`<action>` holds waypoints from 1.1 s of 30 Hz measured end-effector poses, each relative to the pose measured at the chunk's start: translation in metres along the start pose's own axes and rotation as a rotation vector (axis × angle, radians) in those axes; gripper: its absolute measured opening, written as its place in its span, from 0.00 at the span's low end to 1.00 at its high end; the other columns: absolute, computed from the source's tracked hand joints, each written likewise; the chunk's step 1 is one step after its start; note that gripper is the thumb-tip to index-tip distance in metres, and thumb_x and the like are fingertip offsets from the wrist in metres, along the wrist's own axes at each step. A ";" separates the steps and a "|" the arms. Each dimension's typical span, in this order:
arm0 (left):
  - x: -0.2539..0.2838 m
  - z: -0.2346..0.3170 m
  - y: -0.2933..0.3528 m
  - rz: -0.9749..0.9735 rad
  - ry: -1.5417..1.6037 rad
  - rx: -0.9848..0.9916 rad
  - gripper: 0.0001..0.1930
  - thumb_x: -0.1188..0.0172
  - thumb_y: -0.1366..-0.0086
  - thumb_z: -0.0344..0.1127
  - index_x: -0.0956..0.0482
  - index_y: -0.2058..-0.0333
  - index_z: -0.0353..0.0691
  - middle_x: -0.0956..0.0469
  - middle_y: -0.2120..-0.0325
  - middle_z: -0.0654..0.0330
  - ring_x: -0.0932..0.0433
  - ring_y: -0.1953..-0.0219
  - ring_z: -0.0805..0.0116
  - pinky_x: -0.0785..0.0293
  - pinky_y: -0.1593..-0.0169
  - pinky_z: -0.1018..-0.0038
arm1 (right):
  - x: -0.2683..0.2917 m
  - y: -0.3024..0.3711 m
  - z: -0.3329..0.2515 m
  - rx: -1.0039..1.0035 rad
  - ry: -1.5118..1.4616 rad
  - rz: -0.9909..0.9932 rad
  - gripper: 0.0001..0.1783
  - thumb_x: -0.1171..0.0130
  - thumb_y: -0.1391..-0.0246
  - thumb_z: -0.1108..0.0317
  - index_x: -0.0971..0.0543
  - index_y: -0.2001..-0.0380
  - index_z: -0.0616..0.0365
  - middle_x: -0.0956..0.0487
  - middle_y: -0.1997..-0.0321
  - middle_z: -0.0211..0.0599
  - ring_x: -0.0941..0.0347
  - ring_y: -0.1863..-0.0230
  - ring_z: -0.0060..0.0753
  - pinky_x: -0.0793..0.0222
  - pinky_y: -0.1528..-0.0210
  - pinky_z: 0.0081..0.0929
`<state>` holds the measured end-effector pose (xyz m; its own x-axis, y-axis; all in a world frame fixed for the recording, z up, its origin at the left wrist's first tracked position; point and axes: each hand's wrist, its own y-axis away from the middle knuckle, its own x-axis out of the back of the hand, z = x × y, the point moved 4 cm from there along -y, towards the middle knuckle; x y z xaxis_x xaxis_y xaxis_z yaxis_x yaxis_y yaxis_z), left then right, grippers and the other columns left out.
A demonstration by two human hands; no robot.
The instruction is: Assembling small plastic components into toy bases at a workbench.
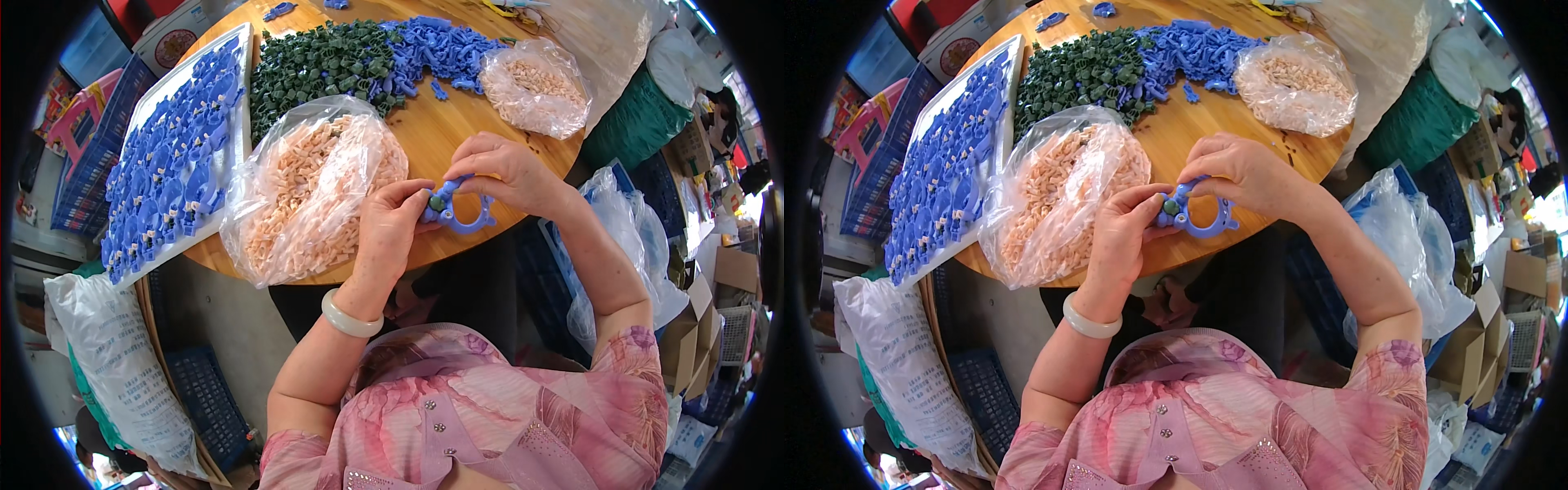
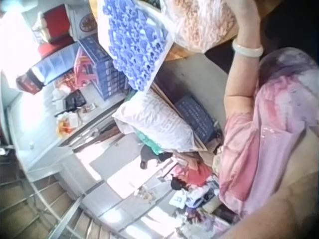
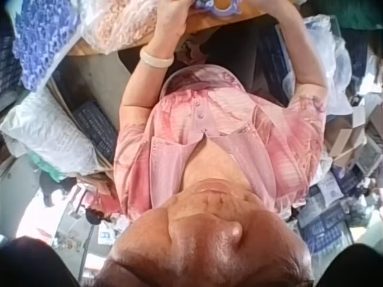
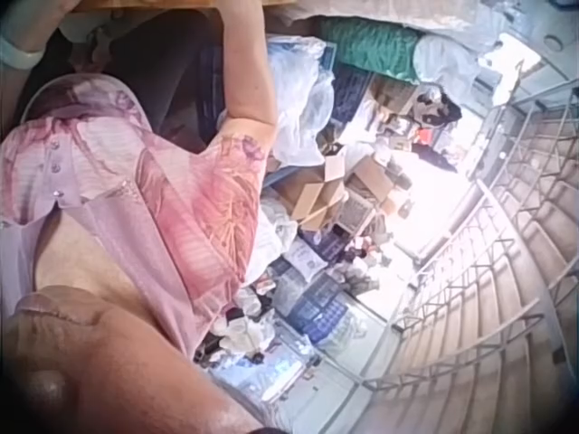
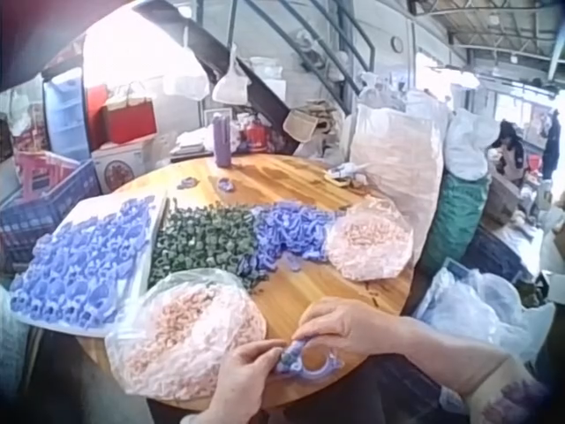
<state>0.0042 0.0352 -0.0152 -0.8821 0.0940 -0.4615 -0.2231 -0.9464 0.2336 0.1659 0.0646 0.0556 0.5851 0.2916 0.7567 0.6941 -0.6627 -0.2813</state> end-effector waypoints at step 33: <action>0.000 -0.005 0.000 0.013 -0.057 -0.035 0.10 0.51 0.36 0.27 0.25 0.59 0.29 0.23 0.68 0.56 0.21 0.68 0.70 0.20 0.62 0.73 | 0.016 -0.075 0.117 -0.312 0.512 0.301 0.14 0.39 0.52 0.61 0.26 0.67 0.60 0.24 0.65 0.42 0.27 0.62 0.42 0.32 0.61 0.35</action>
<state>0.0060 0.0340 -0.0195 -0.9074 0.0981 -0.4087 -0.1975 -0.9579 0.2085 0.1722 0.2001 0.0195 0.4081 -0.2508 0.8778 0.3328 -0.8545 -0.3988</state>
